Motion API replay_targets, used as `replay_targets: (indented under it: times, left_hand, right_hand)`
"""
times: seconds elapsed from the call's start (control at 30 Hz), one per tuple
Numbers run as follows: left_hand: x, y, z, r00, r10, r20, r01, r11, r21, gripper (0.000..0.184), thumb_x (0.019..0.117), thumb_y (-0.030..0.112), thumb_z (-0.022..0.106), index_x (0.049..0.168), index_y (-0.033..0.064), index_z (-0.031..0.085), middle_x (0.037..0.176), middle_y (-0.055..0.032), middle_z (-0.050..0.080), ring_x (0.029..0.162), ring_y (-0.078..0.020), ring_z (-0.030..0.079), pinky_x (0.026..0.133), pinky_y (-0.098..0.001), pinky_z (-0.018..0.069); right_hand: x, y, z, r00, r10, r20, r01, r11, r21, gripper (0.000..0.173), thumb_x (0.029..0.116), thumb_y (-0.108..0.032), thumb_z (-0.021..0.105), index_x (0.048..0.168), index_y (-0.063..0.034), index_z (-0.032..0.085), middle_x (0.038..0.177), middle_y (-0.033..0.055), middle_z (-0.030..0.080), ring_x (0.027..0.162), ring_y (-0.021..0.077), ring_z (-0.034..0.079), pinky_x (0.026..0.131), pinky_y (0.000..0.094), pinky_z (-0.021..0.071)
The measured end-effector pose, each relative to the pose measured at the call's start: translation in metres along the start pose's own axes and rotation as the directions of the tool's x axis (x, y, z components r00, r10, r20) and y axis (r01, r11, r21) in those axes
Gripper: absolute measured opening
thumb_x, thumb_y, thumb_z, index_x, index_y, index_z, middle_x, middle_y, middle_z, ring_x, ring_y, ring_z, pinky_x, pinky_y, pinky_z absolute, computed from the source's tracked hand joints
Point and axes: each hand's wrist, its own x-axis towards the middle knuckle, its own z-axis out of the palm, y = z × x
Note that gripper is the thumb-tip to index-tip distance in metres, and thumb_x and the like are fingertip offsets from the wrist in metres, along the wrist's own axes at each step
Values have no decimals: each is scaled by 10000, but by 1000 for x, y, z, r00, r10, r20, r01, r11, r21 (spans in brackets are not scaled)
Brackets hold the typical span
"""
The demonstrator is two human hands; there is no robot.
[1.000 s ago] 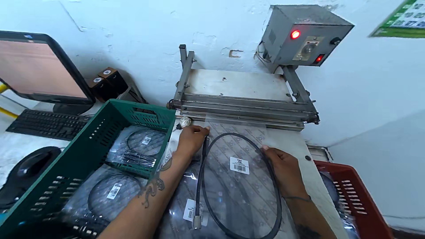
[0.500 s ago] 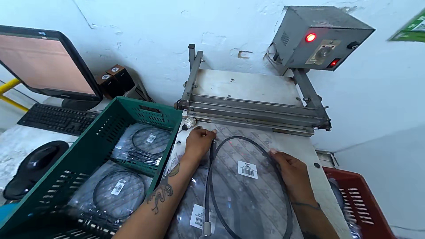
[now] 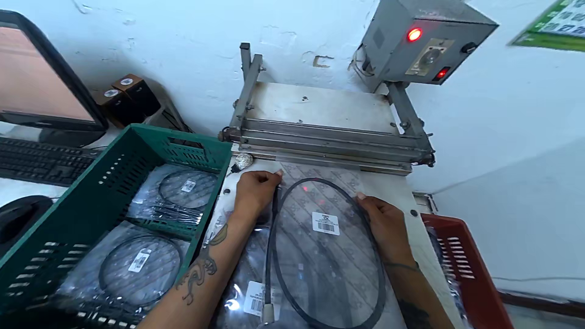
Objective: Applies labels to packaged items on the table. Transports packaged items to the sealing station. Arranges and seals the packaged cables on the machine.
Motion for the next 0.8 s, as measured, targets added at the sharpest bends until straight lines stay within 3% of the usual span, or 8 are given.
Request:
replay_targets:
  times: [0.13, 0.33, 0.43, 0.53, 0.8]
  left_hand:
    - [12, -3, 6, 998, 45, -39, -47, 997, -55, 292, 1004, 302, 670, 850, 67, 750, 742, -48, 673, 666, -139, 600, 659, -377, 492]
    - [27, 10, 17, 985, -152, -78, 134, 971, -199, 261, 1007, 285, 665, 922, 50, 741, 800, -68, 662, 701, -140, 593, 679, -359, 504]
    - [36, 9, 22, 979, -185, -87, 161, 961, -224, 264, 999, 293, 666, 946, 44, 736, 807, -73, 655, 694, -148, 581, 661, -375, 493]
    - [40, 8, 23, 975, -202, -97, 172, 952, -251, 259, 982, 302, 690, 949, 50, 739, 811, -64, 666, 694, -139, 596, 662, -362, 505]
    - [41, 8, 26, 972, -199, -122, 160, 948, -274, 251, 973, 289, 707, 872, 60, 733, 756, -44, 664, 650, -115, 595, 636, -335, 505]
  right_hand:
    - [6, -2, -1, 1000, -11, 13, 11, 1000, -5, 236, 1040, -184, 597, 896, -62, 738, 723, -43, 671, 621, -2, 577, 600, 185, 480]
    - [27, -5, 8, 1000, 6, 0, -6, 998, -58, 278, 1048, -240, 588, 887, -60, 727, 700, -37, 641, 591, 5, 542, 580, 201, 453]
    - [31, -8, 9, 1000, 17, 0, -17, 990, -137, 296, 1055, -272, 579, 921, -50, 723, 716, -11, 605, 617, 45, 507, 612, 262, 428]
    - [34, -5, 10, 1000, 10, -8, -10, 993, -119, 298, 1051, -277, 585, 898, -66, 730, 694, -35, 609, 588, 22, 505, 576, 227, 426]
    - [36, -5, 11, 999, 36, 15, -35, 994, -105, 314, 1042, -310, 596, 868, -78, 717, 671, -26, 601, 566, 35, 505, 556, 232, 418]
